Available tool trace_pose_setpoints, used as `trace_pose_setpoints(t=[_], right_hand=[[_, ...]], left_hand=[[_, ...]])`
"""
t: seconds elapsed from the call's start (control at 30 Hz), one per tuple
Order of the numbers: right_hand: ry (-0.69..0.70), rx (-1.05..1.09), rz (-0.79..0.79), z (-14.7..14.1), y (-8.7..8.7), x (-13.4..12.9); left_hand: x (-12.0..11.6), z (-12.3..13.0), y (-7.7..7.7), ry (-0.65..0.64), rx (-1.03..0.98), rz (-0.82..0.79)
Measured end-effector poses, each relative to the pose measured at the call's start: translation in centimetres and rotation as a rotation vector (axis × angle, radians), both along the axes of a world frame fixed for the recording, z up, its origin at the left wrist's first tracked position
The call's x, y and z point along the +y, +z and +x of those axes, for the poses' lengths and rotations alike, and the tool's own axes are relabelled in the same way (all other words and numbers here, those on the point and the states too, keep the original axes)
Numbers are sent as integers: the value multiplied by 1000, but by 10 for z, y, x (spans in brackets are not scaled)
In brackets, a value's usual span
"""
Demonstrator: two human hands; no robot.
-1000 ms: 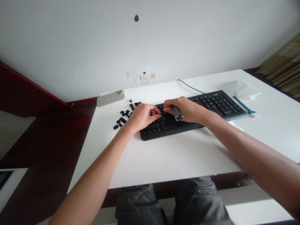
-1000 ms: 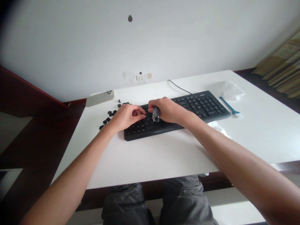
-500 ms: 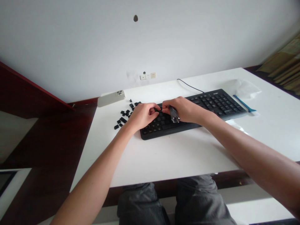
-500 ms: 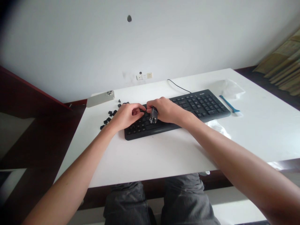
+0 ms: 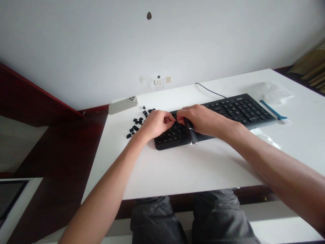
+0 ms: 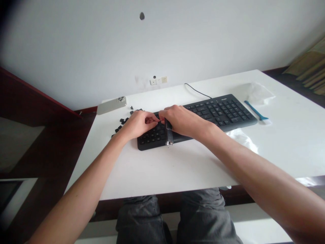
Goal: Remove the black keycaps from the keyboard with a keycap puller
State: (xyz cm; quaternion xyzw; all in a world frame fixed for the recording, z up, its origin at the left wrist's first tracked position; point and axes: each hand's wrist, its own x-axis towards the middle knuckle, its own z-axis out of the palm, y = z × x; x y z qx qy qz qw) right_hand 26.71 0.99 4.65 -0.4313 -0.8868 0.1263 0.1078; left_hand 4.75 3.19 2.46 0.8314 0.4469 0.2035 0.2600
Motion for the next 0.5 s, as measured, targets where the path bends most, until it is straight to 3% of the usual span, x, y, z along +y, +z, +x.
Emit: trace_pose_setpoints(t=[0.23,0.5], right_hand=[[43,11,-1,2,0,-4],[-40,-39,9,2,0,-15]], left_hand=[[-2,2,-3,-27,29,51],[-10,16,-23,-58,-8,317]])
